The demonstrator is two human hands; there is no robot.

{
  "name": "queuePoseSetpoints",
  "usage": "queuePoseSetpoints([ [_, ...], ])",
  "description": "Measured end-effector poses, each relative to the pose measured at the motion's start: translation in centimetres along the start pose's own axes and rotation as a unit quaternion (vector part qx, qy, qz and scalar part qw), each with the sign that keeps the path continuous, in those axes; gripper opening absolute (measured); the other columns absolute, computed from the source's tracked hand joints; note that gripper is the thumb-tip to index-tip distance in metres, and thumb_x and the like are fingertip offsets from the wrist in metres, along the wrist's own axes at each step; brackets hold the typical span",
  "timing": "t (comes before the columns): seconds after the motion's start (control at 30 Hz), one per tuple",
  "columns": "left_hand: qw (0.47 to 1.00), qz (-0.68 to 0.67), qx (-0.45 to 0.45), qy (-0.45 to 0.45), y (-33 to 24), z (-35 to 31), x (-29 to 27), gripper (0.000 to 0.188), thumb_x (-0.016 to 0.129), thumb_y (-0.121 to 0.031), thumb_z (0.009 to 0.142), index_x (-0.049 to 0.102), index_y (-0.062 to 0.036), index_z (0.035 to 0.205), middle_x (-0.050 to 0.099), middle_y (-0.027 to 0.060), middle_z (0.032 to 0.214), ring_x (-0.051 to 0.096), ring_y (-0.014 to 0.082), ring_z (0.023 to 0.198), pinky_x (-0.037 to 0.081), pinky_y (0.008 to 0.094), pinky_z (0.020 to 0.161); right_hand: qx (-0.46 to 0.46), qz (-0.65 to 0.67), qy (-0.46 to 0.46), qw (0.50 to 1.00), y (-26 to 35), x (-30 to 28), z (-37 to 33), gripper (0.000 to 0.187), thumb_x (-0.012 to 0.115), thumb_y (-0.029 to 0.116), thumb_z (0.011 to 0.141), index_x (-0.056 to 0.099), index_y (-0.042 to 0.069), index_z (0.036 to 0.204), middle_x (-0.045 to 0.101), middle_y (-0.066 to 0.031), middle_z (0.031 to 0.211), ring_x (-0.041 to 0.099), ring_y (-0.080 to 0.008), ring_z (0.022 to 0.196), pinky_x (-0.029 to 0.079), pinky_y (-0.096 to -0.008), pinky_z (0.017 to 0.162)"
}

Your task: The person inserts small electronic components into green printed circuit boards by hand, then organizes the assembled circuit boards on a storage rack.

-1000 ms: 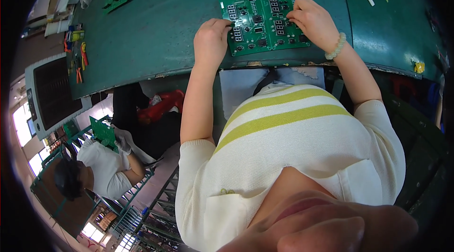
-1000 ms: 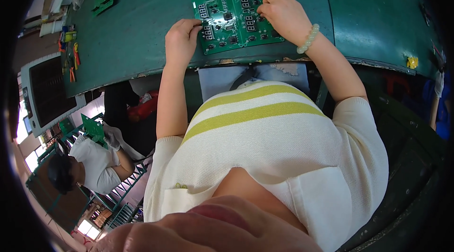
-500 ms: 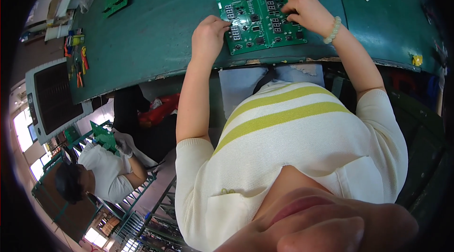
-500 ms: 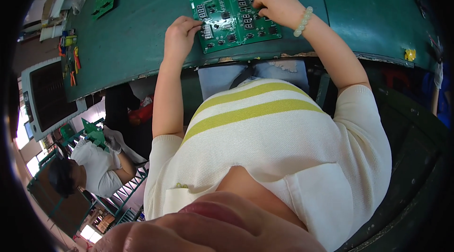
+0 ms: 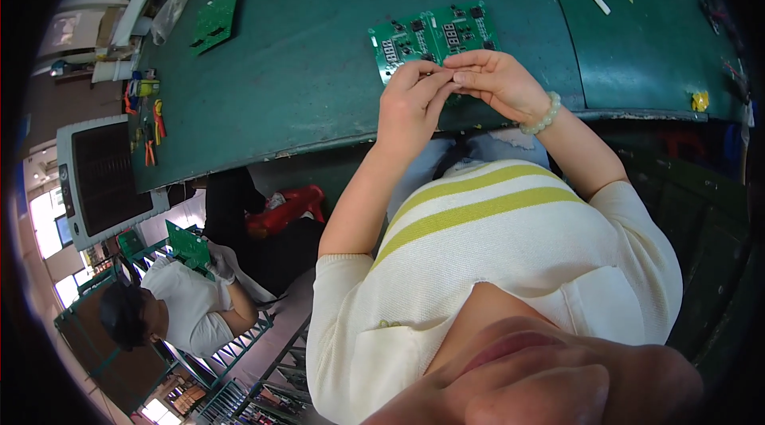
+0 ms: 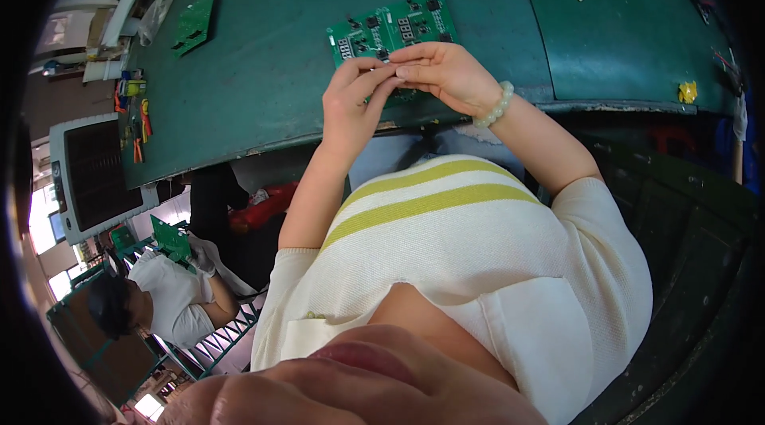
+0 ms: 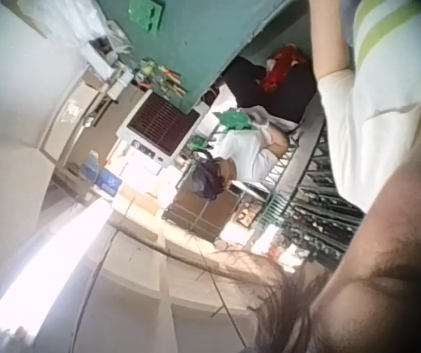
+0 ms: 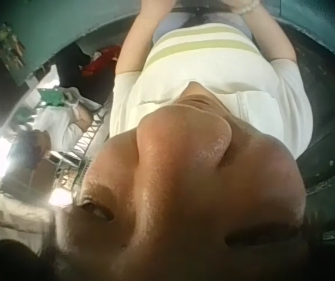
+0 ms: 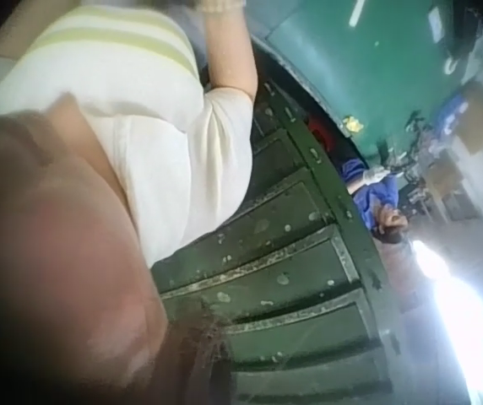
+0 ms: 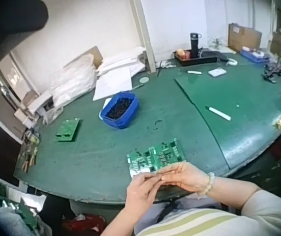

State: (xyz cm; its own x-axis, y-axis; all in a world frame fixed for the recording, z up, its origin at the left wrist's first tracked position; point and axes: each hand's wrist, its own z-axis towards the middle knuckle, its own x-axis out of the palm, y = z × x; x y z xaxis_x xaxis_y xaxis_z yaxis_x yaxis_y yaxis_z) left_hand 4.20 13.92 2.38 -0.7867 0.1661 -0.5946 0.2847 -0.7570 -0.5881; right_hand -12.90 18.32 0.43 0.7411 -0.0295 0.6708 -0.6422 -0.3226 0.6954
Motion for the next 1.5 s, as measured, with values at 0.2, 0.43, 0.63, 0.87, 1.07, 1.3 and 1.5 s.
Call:
queuePoseSetpoints([
  [0.2,0.994,-0.067,-0.066,0.053,0.3,0.4,-0.4,0.014,0.069,-0.001,0.07,0.063,-0.0024,0.082,0.058,0.0073,0.082,0.057,0.0184,0.068,0.046,0.0279,0.058,-0.01,-0.068,-0.052,0.996,-0.3,-0.4,0.8,0.015,0.064,0.003,0.079,0.062,-0.006,0.092,0.063,-0.0122,0.087,0.063,-0.0167,0.079,0.053,-0.0251,0.073],
  [0.43,0.977,-0.118,-0.17,-0.045,2.1,0.5,-1.6,0.007,0.063,0.002,0.075,0.06,-0.0016,0.08,0.061,0.0053,0.085,0.056,0.0101,0.069,0.045,0.0222,0.055,-0.001,-0.282,0.054,0.958,2.6,1.7,3.8,0.019,0.057,0.012,0.087,0.06,-0.002,0.098,0.063,-0.01,0.087,0.062,-0.0142,0.078,0.052,-0.0256,0.071],
  [0.63,0.882,-0.221,-0.256,-0.329,9.1,-2.3,-0.9,0.014,0.054,-0.001,0.084,0.053,0.0009,0.098,0.061,0.0072,0.087,0.052,0.0054,0.065,0.044,0.0183,0.057,-0.46,-0.623,0.003,0.633,9.8,4.5,19.9,0.024,0.055,0.021,0.081,0.063,0.0,0.088,0.063,-0.0195,0.086,0.06,-0.0344,0.082,0.047,-0.0397,0.072],
  [0.87,0.898,-0.106,-0.285,-0.317,13.4,-4.3,0.3,0.008,0.054,-0.003,0.084,0.059,-0.0017,0.091,0.055,0.0038,0.08,0.051,0.008,0.066,0.044,0.022,0.057,-0.147,-0.872,0.036,0.465,10.3,2.2,37.1,0.042,0.054,0.036,0.084,0.057,0.003,0.109,0.059,-0.0183,0.107,0.055,-0.0328,0.101,0.043,-0.0391,0.088],
  [1.07,0.912,-0.053,-0.283,-0.291,11.9,-3.6,0.0,0.009,0.061,-0.009,0.082,0.059,-0.0004,0.086,0.053,0.0062,0.074,0.049,0.0118,0.059,0.041,0.0245,0.053,-0.056,-0.919,-0.052,0.387,8.2,2.9,37.8,0.059,0.04,0.055,0.086,0.044,0.011,0.125,0.043,-0.0212,0.127,0.043,-0.0416,0.114,0.035,-0.0458,0.097],
  [1.3,0.919,-0.08,-0.276,-0.271,11.5,-2.8,-0.1,0.012,0.063,-0.011,0.081,0.057,-0.0002,0.08,0.053,0.0061,0.069,0.048,0.0124,0.055,0.04,0.0256,0.051,-0.013,-0.907,0.056,0.416,8.4,2.4,36.7,0.052,0.036,0.045,0.091,0.048,0.005,0.121,0.054,-0.0236,0.114,0.052,-0.0373,0.108,0.04,-0.0443,0.092],
  [1.5,0.916,-0.087,-0.271,-0.283,11.9,-3.1,-0.1,0.012,0.062,-0.011,0.082,0.058,0.0002,0.082,0.053,0.007,0.07,0.048,0.0132,0.056,0.041,0.0262,0.052,-0.129,-0.898,0.12,0.403,6.9,4.2,32.7,0.028,0.048,0.027,0.088,0.057,0.0,0.09,0.061,-0.0217,0.09,0.058,-0.0379,0.086,0.046,-0.0453,0.076],
])
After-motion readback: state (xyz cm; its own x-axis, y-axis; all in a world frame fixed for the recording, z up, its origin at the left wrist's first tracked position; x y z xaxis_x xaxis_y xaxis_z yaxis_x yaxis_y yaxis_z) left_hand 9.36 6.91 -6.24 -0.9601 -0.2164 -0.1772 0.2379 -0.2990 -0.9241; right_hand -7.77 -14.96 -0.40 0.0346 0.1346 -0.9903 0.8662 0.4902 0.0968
